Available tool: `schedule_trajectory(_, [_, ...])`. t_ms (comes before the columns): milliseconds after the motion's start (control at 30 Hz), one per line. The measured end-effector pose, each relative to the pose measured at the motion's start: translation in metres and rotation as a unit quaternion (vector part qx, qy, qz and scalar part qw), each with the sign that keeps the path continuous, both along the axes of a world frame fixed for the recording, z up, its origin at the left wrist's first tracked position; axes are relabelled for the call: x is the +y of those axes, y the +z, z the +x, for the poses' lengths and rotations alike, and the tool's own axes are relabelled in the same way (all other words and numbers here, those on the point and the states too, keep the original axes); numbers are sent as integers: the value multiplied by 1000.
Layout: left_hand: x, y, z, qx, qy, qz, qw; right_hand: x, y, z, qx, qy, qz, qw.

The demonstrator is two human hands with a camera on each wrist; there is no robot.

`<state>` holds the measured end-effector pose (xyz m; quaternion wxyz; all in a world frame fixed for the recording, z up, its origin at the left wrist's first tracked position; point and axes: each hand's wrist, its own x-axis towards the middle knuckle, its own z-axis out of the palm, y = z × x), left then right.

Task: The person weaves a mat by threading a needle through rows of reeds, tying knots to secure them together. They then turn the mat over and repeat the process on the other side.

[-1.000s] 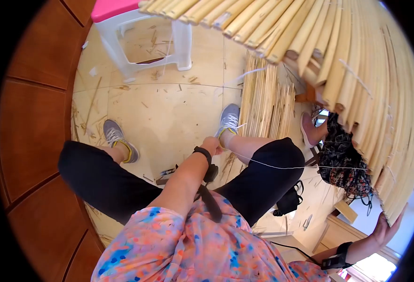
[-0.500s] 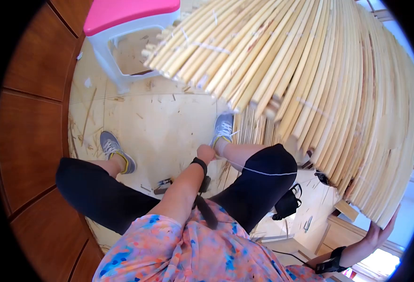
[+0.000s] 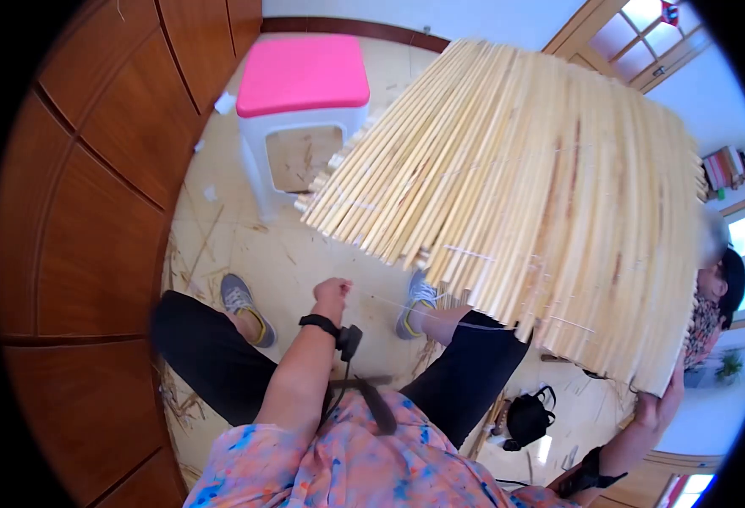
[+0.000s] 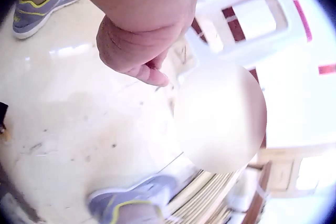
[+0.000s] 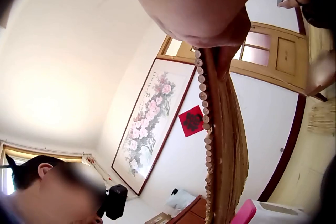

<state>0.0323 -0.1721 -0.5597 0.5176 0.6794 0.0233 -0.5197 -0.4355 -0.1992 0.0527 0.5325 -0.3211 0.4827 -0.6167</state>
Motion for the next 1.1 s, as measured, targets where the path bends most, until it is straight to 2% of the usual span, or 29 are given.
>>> schedule_trajectory(33, [-2, -15, 23, 75, 169, -59, 981, 2, -5, 3, -4, -17, -2, 1000])
schedule_trajectory(67, [0, 14, 42, 133, 331, -127, 925, 4, -12, 0, -13, 25, -10, 1000])
schedule_trajectory(100, [16, 43, 61, 111, 334, -205, 913, 6, -19, -8, -19, 63, -18, 998])
schedule_trajectory(167, [56, 205, 92, 85, 329, -370, 865, -2, -32, -23, -40, 124, -29, 991])
schedule_trajectory(200, [66, 235, 111, 84, 334, -405, 847, 1, -36, -28, -55, 151, -42, 986])
schedule_trajectory(233, [76, 247, 134, 71, 346, -414, 839, 6, -37, -18, -43, 87, -32, 995])
schedule_trajectory(267, [86, 262, 154, 53, 363, -421, 830, 6, -45, -31, -62, 130, -34, 989])
schedule_trajectory(333, [100, 291, 199, 13, 397, -424, 814, 5, -47, -33, -46, 146, -30, 988])
schedule_trajectory(400, [113, 319, 245, -25, 419, -416, 807, 29, -27, 6, 21, 91, -45, 995])
schedule_trajectory(467, [124, 353, 281, -80, 399, -400, 821, 34, -34, 3, 29, 104, -37, 993])
schedule_trajectory(533, [142, 381, 298, -152, 319, -396, 847, 45, -33, 5, 34, 119, -34, 992])
schedule_trajectory(600, [155, 401, 305, -132, 326, -407, 843, 57, -33, 21, 28, 139, -32, 989])
schedule_trajectory(667, [178, 405, 319, -94, 239, -453, 854, 60, -40, 32, 12, 159, -20, 987])
schedule_trajectory(700, [178, 427, 289, -105, 281, -432, 850, 61, -44, 36, 3, 172, -14, 985])
schedule_trajectory(800, [207, 446, 250, -79, 143, -468, 868, 61, -59, 45, 11, 172, 11, 985])
schedule_trajectory(833, [209, 451, 226, -128, 165, -412, 887, 62, -62, 47, 16, 175, 11, 984])
schedule_trajectory(900, [220, 473, 163, -217, 97, -335, 912, 60, -61, 51, 20, 172, 3, 985])
schedule_trajectory(967, [242, 468, 139, -279, -10, -268, 922, 54, -63, 50, 24, 191, -2, 981])
schedule_trajectory(1100, [283, 474, 100, -297, -61, -180, 936, 39, -61, 36, 8, 218, -14, 976])
